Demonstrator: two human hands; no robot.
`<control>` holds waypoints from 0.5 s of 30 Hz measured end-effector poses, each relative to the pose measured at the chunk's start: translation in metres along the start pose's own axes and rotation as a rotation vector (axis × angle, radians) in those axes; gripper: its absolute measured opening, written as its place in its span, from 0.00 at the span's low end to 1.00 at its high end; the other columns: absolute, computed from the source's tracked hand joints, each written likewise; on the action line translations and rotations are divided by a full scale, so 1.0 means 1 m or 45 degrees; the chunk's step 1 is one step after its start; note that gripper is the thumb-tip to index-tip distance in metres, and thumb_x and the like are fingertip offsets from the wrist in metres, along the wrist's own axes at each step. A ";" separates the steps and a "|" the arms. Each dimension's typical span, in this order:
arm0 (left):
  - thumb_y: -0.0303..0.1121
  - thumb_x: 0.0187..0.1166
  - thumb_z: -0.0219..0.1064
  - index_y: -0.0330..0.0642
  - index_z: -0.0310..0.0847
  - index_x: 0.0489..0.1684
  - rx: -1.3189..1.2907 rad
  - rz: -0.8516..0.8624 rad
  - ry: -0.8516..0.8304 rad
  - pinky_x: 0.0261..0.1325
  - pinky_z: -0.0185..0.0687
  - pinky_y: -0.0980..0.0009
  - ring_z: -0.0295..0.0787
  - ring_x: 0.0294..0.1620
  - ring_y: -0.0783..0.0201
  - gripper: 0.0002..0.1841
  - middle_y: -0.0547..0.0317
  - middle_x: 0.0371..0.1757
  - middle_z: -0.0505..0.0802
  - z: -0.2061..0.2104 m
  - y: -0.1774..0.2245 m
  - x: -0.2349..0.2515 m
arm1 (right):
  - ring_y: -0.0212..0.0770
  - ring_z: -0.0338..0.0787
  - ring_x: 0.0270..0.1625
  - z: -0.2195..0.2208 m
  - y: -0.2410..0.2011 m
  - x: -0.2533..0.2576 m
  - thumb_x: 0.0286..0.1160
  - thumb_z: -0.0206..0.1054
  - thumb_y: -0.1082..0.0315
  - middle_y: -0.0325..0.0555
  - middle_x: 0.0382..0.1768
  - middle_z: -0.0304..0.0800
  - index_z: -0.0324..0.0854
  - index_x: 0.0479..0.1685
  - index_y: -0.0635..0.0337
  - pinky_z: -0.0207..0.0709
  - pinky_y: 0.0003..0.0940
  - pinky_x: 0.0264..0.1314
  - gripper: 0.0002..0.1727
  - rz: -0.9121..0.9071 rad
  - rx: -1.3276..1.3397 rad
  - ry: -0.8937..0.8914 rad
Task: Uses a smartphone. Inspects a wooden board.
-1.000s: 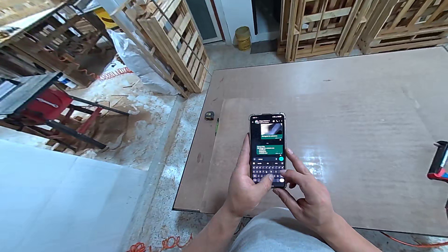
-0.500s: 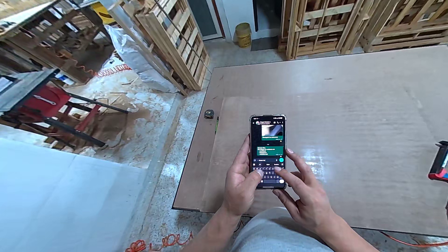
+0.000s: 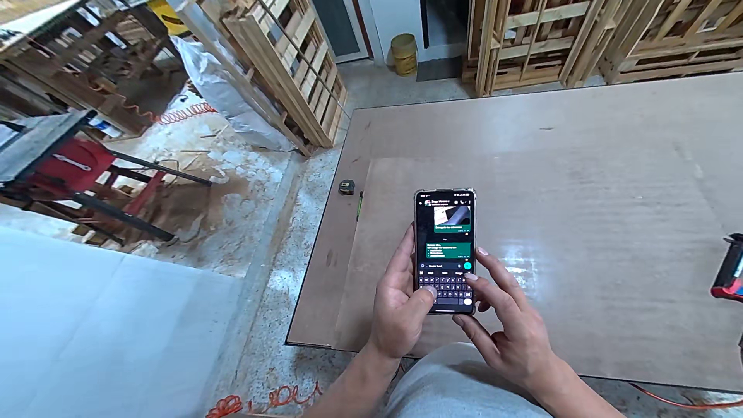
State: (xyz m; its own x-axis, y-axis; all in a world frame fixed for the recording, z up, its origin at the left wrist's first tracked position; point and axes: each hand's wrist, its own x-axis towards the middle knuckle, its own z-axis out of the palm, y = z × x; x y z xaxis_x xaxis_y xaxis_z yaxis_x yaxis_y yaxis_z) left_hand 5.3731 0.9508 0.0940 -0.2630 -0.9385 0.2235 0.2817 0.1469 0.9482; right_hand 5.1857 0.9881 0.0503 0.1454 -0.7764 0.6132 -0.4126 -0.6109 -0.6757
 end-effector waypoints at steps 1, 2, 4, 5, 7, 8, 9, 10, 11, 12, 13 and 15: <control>0.14 0.69 0.50 0.47 0.44 0.98 0.000 0.000 0.000 0.65 0.90 0.51 0.86 0.70 0.49 0.46 0.41 0.80 0.78 0.000 0.000 0.000 | 0.32 0.91 0.49 0.000 0.000 0.000 0.76 0.75 0.61 0.50 0.90 0.61 0.75 0.79 0.49 0.89 0.27 0.44 0.30 0.001 0.013 0.005; 0.14 0.70 0.50 0.47 0.44 0.98 -0.002 -0.001 0.001 0.65 0.90 0.51 0.86 0.70 0.49 0.46 0.41 0.80 0.78 0.000 0.000 0.000 | 0.32 0.91 0.49 0.001 0.000 -0.001 0.75 0.76 0.61 0.50 0.90 0.62 0.76 0.78 0.49 0.89 0.27 0.44 0.30 0.005 0.034 0.012; 0.14 0.70 0.50 0.47 0.44 0.98 0.002 -0.008 0.004 0.64 0.90 0.51 0.87 0.69 0.48 0.46 0.41 0.79 0.79 0.000 0.000 -0.001 | 0.31 0.91 0.47 0.001 0.000 -0.002 0.74 0.77 0.61 0.47 0.89 0.63 0.77 0.73 0.48 0.89 0.26 0.42 0.27 0.024 0.087 0.028; 0.14 0.70 0.50 0.47 0.44 0.98 0.003 -0.011 0.007 0.63 0.90 0.51 0.87 0.69 0.48 0.46 0.41 0.79 0.79 0.001 0.000 -0.001 | 0.31 0.91 0.46 0.001 0.000 -0.003 0.74 0.77 0.61 0.47 0.89 0.64 0.78 0.70 0.48 0.89 0.26 0.42 0.25 0.027 0.103 0.040; 0.14 0.70 0.50 0.48 0.45 0.98 -0.006 -0.015 0.007 0.63 0.90 0.52 0.87 0.68 0.49 0.45 0.41 0.79 0.79 0.001 0.000 -0.002 | 0.32 0.92 0.46 0.001 0.000 -0.003 0.73 0.78 0.61 0.47 0.88 0.66 0.80 0.63 0.50 0.90 0.27 0.43 0.21 0.019 0.119 0.056; 0.15 0.70 0.49 0.48 0.45 0.97 -0.010 -0.022 0.008 0.63 0.90 0.52 0.87 0.68 0.49 0.45 0.41 0.79 0.79 0.001 0.000 -0.002 | 0.32 0.93 0.46 0.001 0.000 -0.003 0.73 0.79 0.62 0.48 0.87 0.67 0.82 0.60 0.50 0.91 0.27 0.43 0.19 0.010 0.122 0.060; 0.15 0.70 0.49 0.49 0.46 0.97 -0.014 -0.028 0.016 0.62 0.91 0.52 0.88 0.67 0.50 0.45 0.42 0.78 0.80 0.001 0.001 -0.003 | 0.33 0.93 0.46 0.001 0.000 -0.003 0.72 0.79 0.62 0.48 0.87 0.68 0.83 0.58 0.51 0.91 0.28 0.43 0.17 0.001 0.127 0.065; 0.15 0.70 0.49 0.49 0.47 0.97 -0.019 -0.032 0.017 0.62 0.91 0.52 0.88 0.67 0.50 0.45 0.41 0.78 0.80 0.001 0.001 -0.003 | 0.33 0.93 0.46 0.001 0.000 -0.003 0.72 0.79 0.63 0.48 0.87 0.68 0.83 0.56 0.51 0.91 0.28 0.43 0.16 -0.008 0.132 0.068; 0.15 0.71 0.49 0.48 0.47 0.97 -0.023 -0.030 0.018 0.62 0.90 0.52 0.88 0.67 0.50 0.45 0.41 0.78 0.80 0.001 0.001 -0.003 | 0.33 0.93 0.46 0.001 0.000 -0.004 0.72 0.79 0.63 0.49 0.87 0.68 0.83 0.56 0.52 0.91 0.28 0.44 0.16 -0.013 0.135 0.071; 0.16 0.72 0.51 0.48 0.47 0.97 -0.027 -0.027 0.025 0.63 0.90 0.52 0.88 0.67 0.49 0.44 0.41 0.78 0.80 0.002 0.000 -0.003 | 0.33 0.93 0.46 0.001 0.000 -0.004 0.72 0.79 0.63 0.49 0.87 0.69 0.83 0.57 0.52 0.91 0.28 0.44 0.17 -0.013 0.138 0.069; 0.16 0.73 0.52 0.47 0.47 0.97 -0.033 -0.023 0.039 0.63 0.90 0.52 0.88 0.67 0.49 0.43 0.41 0.78 0.79 0.003 0.000 -0.003 | 0.33 0.93 0.46 0.001 0.000 -0.003 0.72 0.79 0.63 0.48 0.87 0.68 0.83 0.58 0.51 0.91 0.28 0.44 0.17 -0.010 0.134 0.064; 0.17 0.76 0.58 0.47 0.49 0.96 -0.041 -0.014 0.091 0.62 0.91 0.52 0.88 0.66 0.48 0.42 0.40 0.77 0.80 0.007 0.000 -0.002 | 0.32 0.93 0.47 0.001 -0.001 -0.002 0.72 0.79 0.62 0.48 0.87 0.67 0.82 0.63 0.50 0.90 0.28 0.44 0.21 -0.006 0.088 0.052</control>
State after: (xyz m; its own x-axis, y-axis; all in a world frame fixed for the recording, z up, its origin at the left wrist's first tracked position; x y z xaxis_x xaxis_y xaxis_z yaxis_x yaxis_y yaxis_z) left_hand 5.3670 0.9550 0.0953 -0.2001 -0.9601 0.1953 0.3092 0.1272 0.9424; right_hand 5.1871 0.9903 0.0490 0.1103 -0.7672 0.6318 -0.3486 -0.6252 -0.6983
